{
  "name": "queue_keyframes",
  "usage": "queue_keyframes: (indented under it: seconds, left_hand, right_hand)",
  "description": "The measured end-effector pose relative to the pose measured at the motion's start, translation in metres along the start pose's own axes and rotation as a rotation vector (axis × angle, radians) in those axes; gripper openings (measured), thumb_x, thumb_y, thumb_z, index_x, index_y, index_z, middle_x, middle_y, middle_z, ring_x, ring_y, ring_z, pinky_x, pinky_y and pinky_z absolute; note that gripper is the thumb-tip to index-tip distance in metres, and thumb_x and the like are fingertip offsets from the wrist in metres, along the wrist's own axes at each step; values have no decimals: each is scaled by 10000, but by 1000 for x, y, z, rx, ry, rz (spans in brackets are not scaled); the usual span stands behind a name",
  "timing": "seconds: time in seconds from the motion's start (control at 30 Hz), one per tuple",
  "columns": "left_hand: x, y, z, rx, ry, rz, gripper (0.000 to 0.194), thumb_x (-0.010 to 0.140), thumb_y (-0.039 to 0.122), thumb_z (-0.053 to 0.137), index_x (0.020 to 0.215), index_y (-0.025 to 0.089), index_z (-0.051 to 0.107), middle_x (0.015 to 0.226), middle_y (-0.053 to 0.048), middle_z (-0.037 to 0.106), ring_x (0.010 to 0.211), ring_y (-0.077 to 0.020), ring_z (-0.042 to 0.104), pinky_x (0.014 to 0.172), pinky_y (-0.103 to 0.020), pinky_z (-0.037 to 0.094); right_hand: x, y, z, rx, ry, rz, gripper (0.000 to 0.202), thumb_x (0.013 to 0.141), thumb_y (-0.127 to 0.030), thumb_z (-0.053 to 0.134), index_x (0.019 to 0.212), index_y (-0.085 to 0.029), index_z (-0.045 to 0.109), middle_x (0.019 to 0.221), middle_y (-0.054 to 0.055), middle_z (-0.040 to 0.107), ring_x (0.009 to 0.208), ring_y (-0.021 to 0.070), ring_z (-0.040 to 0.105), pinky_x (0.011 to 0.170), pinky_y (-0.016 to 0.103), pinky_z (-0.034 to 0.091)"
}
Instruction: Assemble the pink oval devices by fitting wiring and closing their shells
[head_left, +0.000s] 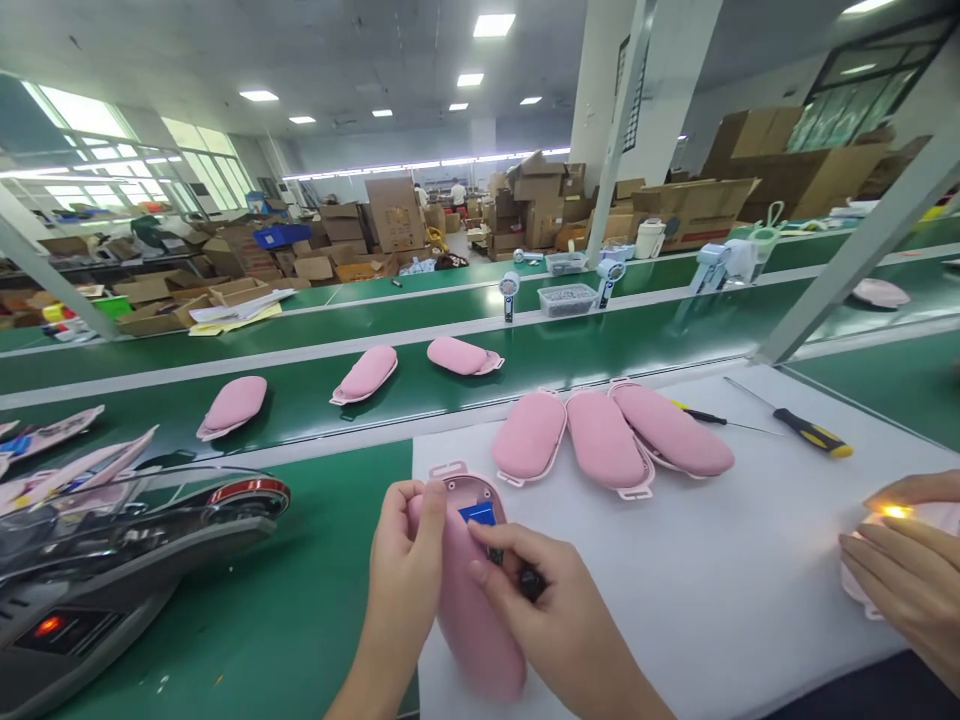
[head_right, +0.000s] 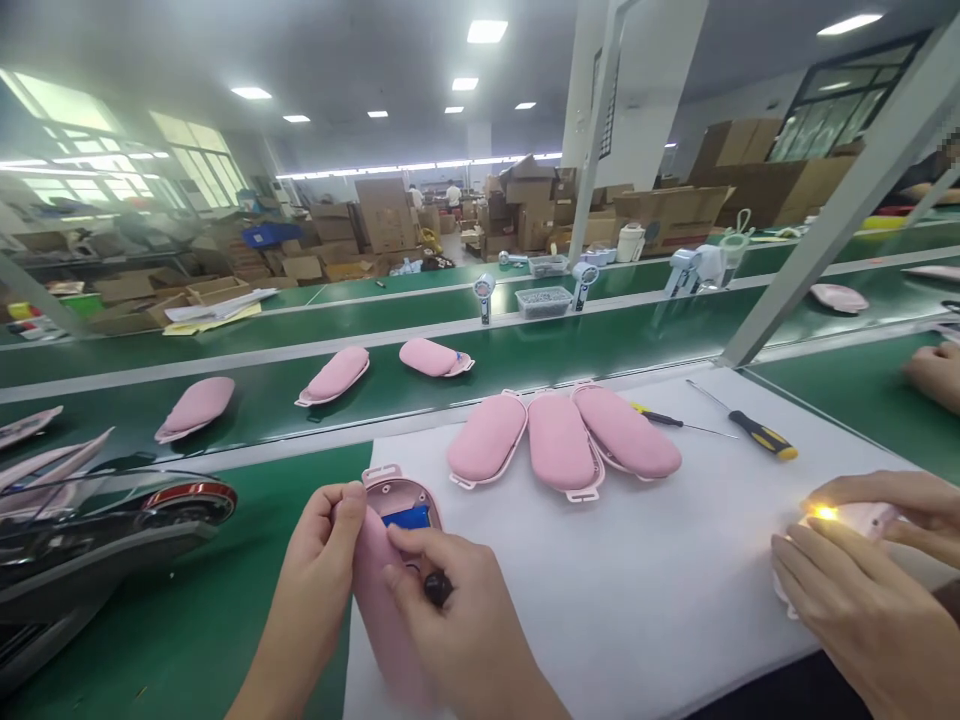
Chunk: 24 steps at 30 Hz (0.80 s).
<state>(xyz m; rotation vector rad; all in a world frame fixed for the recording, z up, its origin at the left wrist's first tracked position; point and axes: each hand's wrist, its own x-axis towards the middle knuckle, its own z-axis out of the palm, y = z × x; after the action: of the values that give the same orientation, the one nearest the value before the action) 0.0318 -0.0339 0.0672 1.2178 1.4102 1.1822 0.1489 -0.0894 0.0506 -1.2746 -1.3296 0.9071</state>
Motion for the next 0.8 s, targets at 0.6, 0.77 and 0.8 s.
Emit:
queue_keyframes:
  seconds: [0.6,0.77,0.8]
  left_hand:
    - [30,-18,-8,-111,12,-104,699,460,732,693,881,200,524,881,-64,593,844,-272,571,705,-386,476]
    - [15,-14,-29,-243,6,88,624,619,628,656,1131,334,452,1338,-48,432,1155,-312,510,767,-413,510]
    - [16,-13,-36,-274,-7,68,587,637,615,650,1116,331,465,1342,-43,437,1159,-304,512,735,-386,524]
  right_hand:
    - [-7,25,16,-185,290,-104,272,914,-400,560,979,-140,604,851,17,636,676,118,598,588,249,505]
    - [-11,34,11,-213,181,-31,157,795,-303,668,890,-184,629,798,-7,651,687,137,606,583,229,484]
    - [-9,35,7,-232,133,37,140,761,-265,663,872,-186,634,777,-12,655,686,143,606,572,221,471]
